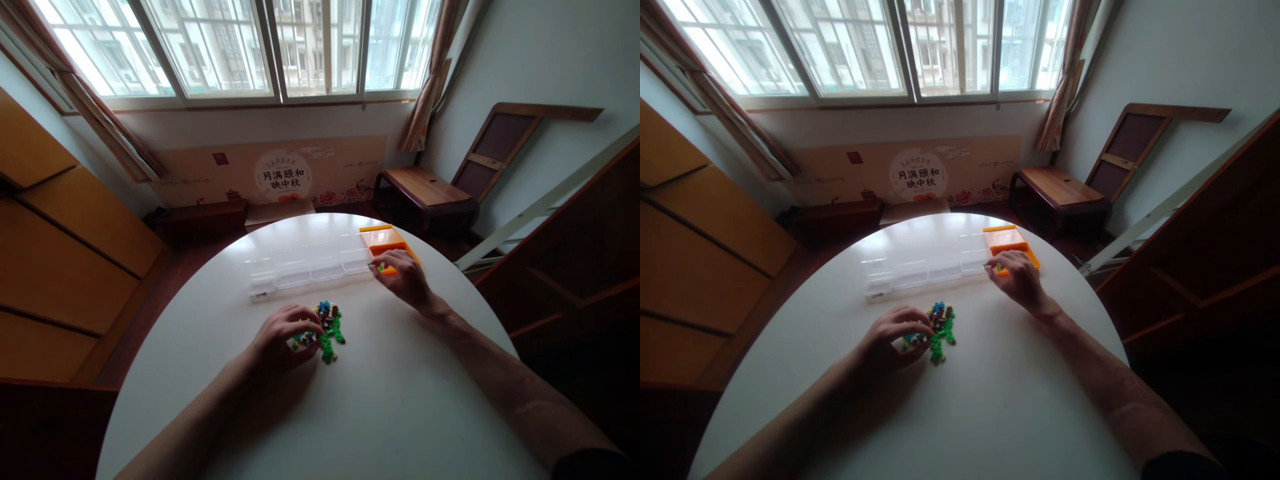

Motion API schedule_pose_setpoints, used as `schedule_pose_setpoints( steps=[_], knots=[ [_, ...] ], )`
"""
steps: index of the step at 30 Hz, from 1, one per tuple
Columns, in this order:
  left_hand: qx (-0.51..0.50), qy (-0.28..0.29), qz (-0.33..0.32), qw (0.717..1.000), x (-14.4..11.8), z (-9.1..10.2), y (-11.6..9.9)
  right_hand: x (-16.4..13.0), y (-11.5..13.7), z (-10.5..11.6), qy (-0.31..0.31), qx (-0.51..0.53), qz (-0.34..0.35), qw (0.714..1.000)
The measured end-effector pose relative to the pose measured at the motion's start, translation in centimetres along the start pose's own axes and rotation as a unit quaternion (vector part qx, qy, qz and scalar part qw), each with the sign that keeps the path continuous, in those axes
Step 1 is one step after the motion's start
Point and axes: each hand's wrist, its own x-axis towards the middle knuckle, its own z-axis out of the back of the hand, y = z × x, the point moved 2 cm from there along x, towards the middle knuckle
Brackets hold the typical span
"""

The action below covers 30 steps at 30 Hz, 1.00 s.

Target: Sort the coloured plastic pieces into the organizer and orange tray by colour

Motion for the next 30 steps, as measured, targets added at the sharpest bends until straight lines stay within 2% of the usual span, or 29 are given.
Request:
schedule_pose_setpoints(
  steps=[4, 8, 18, 24, 27, 30],
  knots=[
    [0.004, 0.015, 0.006, 1.0, -0.2, 0.1, 0.0, -0.3, -3.7, 0.1, -0.008, -0.033, -0.103, 0.994],
    [0.022, 0.042, -0.005, 0.999, 0.0, 0.2, -0.3, -0.7, -4.4, -0.5, -0.005, -0.038, -0.14, 0.989],
    [0.052, 0.053, -0.012, 0.997, -0.2, 0.2, 0.3, -0.7, -1.2, -1.1, 0.001, -0.03, -0.078, 0.996],
    [0.054, 0.063, -0.006, 0.996, -0.1, 0.0, 0.1, -0.4, -0.4, -0.5, -0.037, -0.029, -0.047, 0.998],
    [0.009, 0.033, 0.032, 0.999, -0.1, 0.0, 0.4, -0.2, 0.9, -0.2, -0.042, -0.005, -0.009, 0.999],
    [-0.044, -0.038, 0.076, 0.995, 0.0, 0.2, 1.0, -0.2, 3.3, -0.5, -0.005, 0.049, 0.049, 0.998]
  ],
)
